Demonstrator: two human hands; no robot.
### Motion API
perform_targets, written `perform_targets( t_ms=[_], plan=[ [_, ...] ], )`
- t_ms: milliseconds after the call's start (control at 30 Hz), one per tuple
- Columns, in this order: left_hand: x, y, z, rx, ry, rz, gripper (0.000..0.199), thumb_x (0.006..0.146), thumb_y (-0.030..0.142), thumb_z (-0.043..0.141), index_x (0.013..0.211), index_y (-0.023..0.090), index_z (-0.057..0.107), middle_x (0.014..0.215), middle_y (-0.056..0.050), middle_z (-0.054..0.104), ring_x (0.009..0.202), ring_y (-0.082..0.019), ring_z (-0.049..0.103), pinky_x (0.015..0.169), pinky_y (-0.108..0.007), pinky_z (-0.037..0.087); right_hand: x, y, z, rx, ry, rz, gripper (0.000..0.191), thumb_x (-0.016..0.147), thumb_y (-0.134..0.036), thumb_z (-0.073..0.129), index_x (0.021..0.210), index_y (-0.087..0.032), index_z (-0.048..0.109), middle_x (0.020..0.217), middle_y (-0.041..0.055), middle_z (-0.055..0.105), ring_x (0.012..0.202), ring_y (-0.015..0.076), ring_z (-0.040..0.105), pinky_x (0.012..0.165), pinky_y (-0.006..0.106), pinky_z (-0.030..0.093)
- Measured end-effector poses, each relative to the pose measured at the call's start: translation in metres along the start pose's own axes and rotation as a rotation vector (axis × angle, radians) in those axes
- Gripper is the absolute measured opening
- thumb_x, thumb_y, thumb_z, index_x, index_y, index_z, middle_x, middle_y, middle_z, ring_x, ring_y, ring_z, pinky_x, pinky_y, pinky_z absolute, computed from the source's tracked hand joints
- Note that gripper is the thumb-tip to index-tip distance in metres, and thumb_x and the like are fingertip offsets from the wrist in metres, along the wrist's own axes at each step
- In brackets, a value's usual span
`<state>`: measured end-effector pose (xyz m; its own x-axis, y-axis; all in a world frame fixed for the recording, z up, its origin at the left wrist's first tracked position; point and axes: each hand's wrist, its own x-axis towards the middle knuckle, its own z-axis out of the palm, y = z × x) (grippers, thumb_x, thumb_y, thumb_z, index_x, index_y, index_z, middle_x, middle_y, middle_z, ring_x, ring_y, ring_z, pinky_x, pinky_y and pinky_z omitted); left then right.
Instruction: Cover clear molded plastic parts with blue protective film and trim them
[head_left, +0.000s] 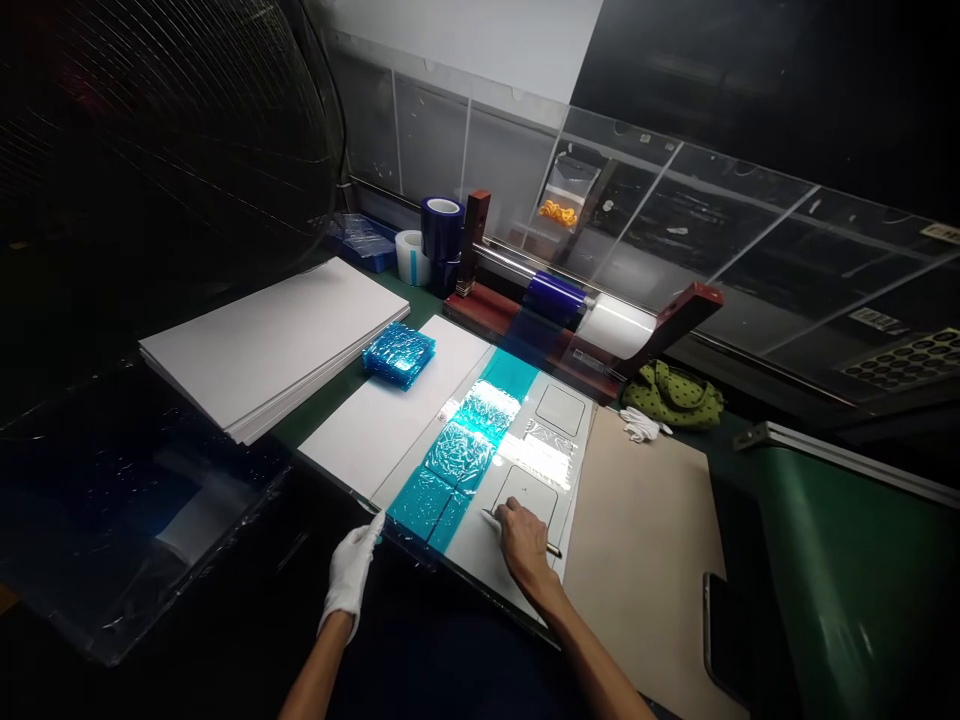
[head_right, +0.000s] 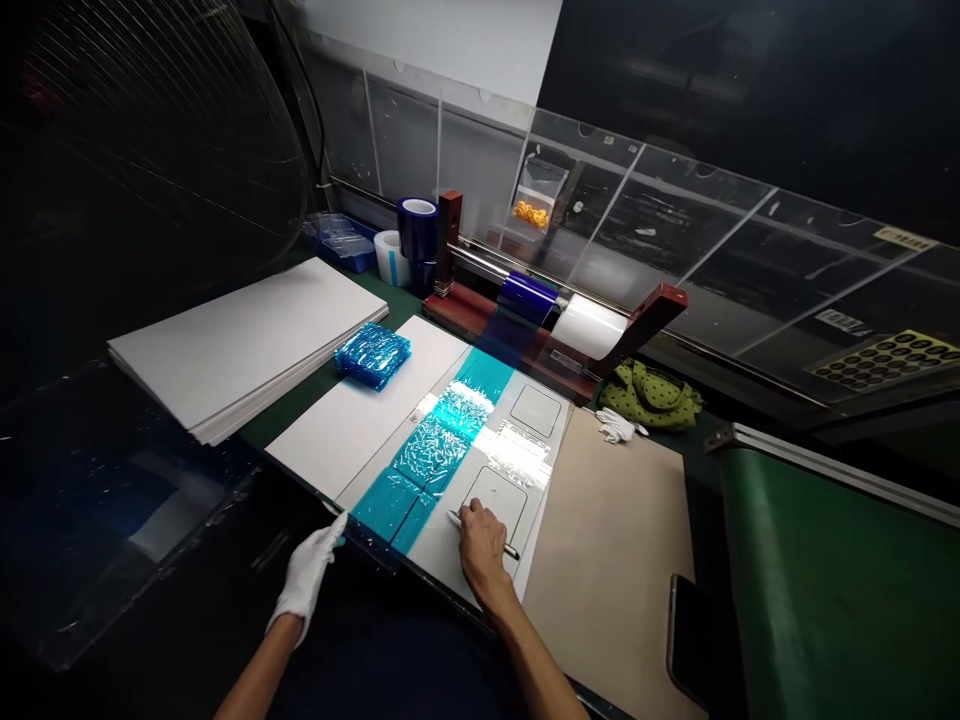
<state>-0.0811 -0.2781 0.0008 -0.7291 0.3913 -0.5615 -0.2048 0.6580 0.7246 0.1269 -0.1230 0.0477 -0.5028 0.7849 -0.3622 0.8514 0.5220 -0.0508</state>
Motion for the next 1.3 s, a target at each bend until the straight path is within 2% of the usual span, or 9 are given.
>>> perform_targets(
  t_ms=[200, 333, 467, 700, 867, 1000, 1167, 1233, 1300],
  plan=[
    [-0.008, -0.001, 0.014, -0.138, -0.046, 0.037, 0.052, 0.059, 0.069, 0.062, 0.055, 0.018, 0.052, 0.048, 0.007, 0.036, 0.050, -0.010, 0.033, 0.053, -0.026, 0.029, -0.015, 0.021, -0.005, 0.181, 0.057, 0.067, 0.030, 0.094, -0.020, 0.037, 0.094, -0.026, 0.067, 0.092, 0.0019, 0.065, 0.072, 0.0143, 0.061, 0.053, 0.024, 0.025],
    [-0.018, 0.006, 0.007, -0.189, -0.029, 0.053, 0.050, 0.059, 0.065, 0.066, 0.073, 0.017, 0.065, 0.058, 0.003, 0.052, 0.058, -0.013, 0.044, 0.058, -0.026, 0.035, -0.012, 0.019, -0.010, 0.345, 0.111, 0.069, 0.026, 0.091, -0.019, 0.043, 0.096, -0.025, 0.068, 0.092, 0.0016, 0.067, 0.080, 0.0154, 0.064, 0.058, 0.022, 0.032],
    [-0.018, 0.013, -0.017, -0.216, 0.012, 0.054, 0.053, 0.058, 0.062, 0.069, 0.086, 0.017, 0.069, 0.070, -0.001, 0.063, 0.068, -0.017, 0.055, 0.064, -0.029, 0.042, -0.008, 0.020, -0.010, 0.540, 0.156, 0.068, 0.025, 0.087, -0.019, 0.045, 0.097, -0.023, 0.067, 0.094, 0.0022, 0.068, 0.086, 0.0172, 0.065, 0.067, 0.023, 0.040],
    [0.053, 0.044, -0.060, -0.228, 0.144, 0.052, 0.047, 0.064, 0.055, 0.070, 0.087, 0.014, 0.068, 0.075, -0.004, 0.067, 0.074, -0.019, 0.062, 0.070, -0.032, 0.048, 0.006, 0.034, 0.005, 0.779, 0.162, 0.124, 0.030, 0.083, -0.032, 0.044, 0.101, -0.022, 0.066, 0.091, 0.0044, 0.069, 0.079, 0.0192, 0.066, 0.068, 0.026, 0.044],
    [0.103, 0.071, -0.060, -0.149, 0.155, 0.026, 0.031, 0.084, 0.043, 0.056, 0.090, 0.013, 0.062, 0.082, -0.002, 0.065, 0.072, -0.012, 0.061, 0.070, -0.032, 0.051, 0.015, 0.040, 0.013, 0.796, 0.101, 0.167, 0.027, 0.080, -0.035, 0.044, 0.092, -0.022, 0.064, 0.083, 0.0028, 0.068, 0.071, 0.0184, 0.063, 0.060, 0.025, 0.042],
    [0.122, 0.081, -0.064, -0.078, 0.164, 0.044, 0.029, 0.076, 0.041, 0.066, 0.081, 0.012, 0.064, 0.081, -0.003, 0.066, 0.078, -0.016, 0.062, 0.075, -0.034, 0.050, 0.018, 0.041, 0.017, 0.800, 0.057, 0.188, 0.021, 0.079, -0.034, 0.045, 0.076, -0.022, 0.062, 0.072, 0.0011, 0.067, 0.068, 0.0178, 0.062, 0.060, 0.024, 0.039],
    [0.110, 0.084, -0.066, -0.078, 0.233, 0.112, 0.053, 0.058, 0.046, 0.075, 0.099, 0.015, 0.065, 0.116, -0.013, 0.062, 0.112, -0.029, 0.052, 0.082, -0.033, 0.044, 0.023, 0.033, 0.023, 0.736, 0.044, 0.206, 0.018, 0.079, -0.029, 0.049, 0.072, -0.021, 0.064, 0.070, 0.0003, 0.068, 0.070, 0.0167, 0.062, 0.061, 0.023, 0.036],
    [0.090, 0.078, -0.052, -0.128, 0.138, 0.089, 0.056, 0.062, 0.052, 0.070, 0.104, 0.015, 0.064, 0.118, -0.012, 0.062, 0.102, -0.024, 0.056, 0.072, -0.028, 0.045, 0.025, 0.026, 0.023, 0.730, 0.049, 0.197, 0.017, 0.080, -0.028, 0.050, 0.072, -0.021, 0.064, 0.071, 0.0002, 0.068, 0.070, 0.0162, 0.062, 0.061, 0.022, 0.035],
    [0.066, 0.070, -0.030, -0.193, -0.044, 0.019, 0.052, 0.066, 0.054, 0.067, 0.100, 0.015, 0.066, 0.107, -0.011, 0.066, 0.079, -0.016, 0.060, 0.055, -0.022, 0.041, 0.029, 0.019, 0.022, 0.742, 0.044, 0.182, 0.017, 0.080, -0.028, 0.051, 0.073, -0.021, 0.064, 0.071, 0.0004, 0.068, 0.070, 0.0161, 0.061, 0.060, 0.022, 0.034]
  ],
)
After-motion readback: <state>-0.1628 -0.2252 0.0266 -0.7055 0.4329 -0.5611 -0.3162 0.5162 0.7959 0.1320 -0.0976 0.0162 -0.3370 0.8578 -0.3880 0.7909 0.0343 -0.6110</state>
